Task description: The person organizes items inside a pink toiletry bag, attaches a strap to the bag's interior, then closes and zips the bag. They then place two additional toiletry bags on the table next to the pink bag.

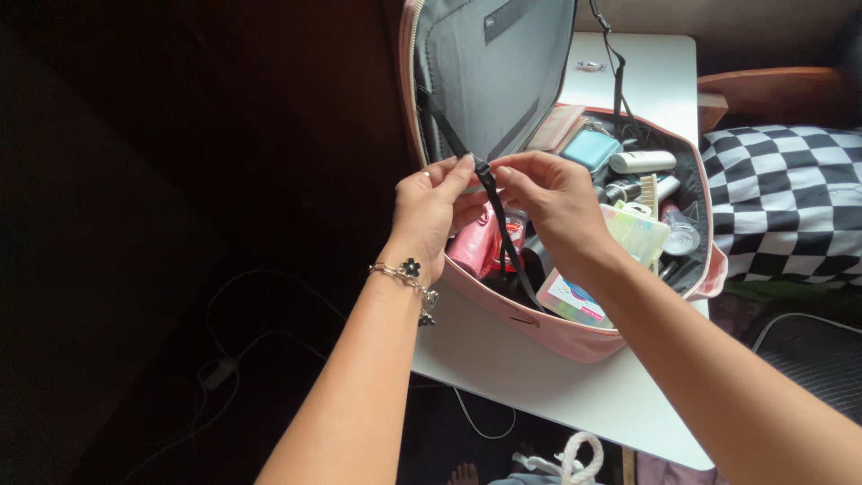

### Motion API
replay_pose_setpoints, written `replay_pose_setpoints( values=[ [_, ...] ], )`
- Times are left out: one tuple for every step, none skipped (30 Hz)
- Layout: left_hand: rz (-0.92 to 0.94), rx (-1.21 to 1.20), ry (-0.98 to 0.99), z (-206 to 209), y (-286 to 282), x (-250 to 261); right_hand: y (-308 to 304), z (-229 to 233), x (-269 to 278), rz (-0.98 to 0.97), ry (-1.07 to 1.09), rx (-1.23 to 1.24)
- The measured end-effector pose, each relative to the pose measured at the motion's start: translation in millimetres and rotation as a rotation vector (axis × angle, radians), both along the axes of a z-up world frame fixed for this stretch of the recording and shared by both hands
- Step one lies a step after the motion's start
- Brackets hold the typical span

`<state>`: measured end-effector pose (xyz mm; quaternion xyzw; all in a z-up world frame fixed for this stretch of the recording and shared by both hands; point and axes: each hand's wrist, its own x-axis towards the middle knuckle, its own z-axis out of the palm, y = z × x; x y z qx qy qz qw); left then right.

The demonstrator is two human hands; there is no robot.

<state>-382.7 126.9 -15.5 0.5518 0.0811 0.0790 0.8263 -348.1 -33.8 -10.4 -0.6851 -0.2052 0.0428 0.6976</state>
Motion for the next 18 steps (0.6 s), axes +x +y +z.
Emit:
replay_pose_setpoints(
  values=[
    [0.007, 0.017, 0.013, -0.8, -0.2, -0.3, -0.9, 0.4, -1.1, 0.012, 0.026, 0.010],
    [0.014, 0.033, 0.025, -1.7, -0.6, -0.9, -2.2, 0.9, -2.6, 0.025, 0.051, 0.020],
    [0.021, 0.050, 0.037, -2.3, -1.0, -1.5, -3.1, 1.4, -4.3, 0.038, 0.076, 0.030],
    [-0.014, 0.029, 0.019, -2.1, -1.2, -1.6, -3.2, 2.5, -5.7, 0.053, 0.052, 0.024],
    [-0.048, 0.009, 0.000, -1.6, -1.2, -1.5, -3.1, 3.4, -7.1, 0.067, 0.029, 0.018],
    [-0.082, -0.013, -0.017, -1.7, -1.5, -1.6, -3.6, 4.1, -8.1, 0.082, 0.006, 0.011],
    [-0.130, -0.038, -0.031, -1.9, -1.4, -1.9, -4.1, 4.5, -8.7, 0.076, 0.027, 0.024],
    [-0.177, -0.061, -0.045, -2.1, -1.0, -2.6, -4.5, 4.8, -9.1, 0.072, 0.048, 0.038],
    [-0.224, -0.085, -0.059, -2.5, -0.9, -3.1, -4.8, 4.7, -9.2, 0.068, 0.069, 0.051],
    [-0.200, -0.075, -0.047, -3.4, -1.3, -3.3, -5.2, 4.1, -8.8, 0.067, 0.083, 0.055],
    [-0.177, -0.066, -0.034, -4.6, -2.2, -3.4, -5.6, 3.1, -8.2, 0.065, 0.098, 0.060],
    [-0.155, -0.057, -0.021, -6.4, -3.7, -3.6, -6.9, 1.8, -7.9, 0.063, 0.113, 0.064],
    [-0.146, -0.068, -0.013, -8.3, -4.7, -4.2, -8.4, 0.4, -7.8, 0.063, 0.129, 0.068],
    [-0.136, -0.079, -0.005, -9.8, -5.2, -4.7, -9.3, -0.6, -7.9, 0.064, 0.145, 0.074],
    [-0.127, -0.090, 0.004, -11.1, -5.7, -5.1, -10.1, -1.3, -8.2, 0.065, 0.161, 0.079],
    [-0.118, -0.087, 0.000, -12.3, -6.2, -5.1, -10.6, -1.7, -8.5, 0.066, 0.158, 0.069],
    [-0.109, -0.085, -0.004, -13.2, -7.1, -4.9, -11.1, -1.9, -9.1, 0.067, 0.154, 0.058],
    [-0.099, -0.083, -0.008, -13.7, -7.7, -4.7, -11.4, -1.8, -10.1, 0.069, 0.152, 0.047]
  ],
)
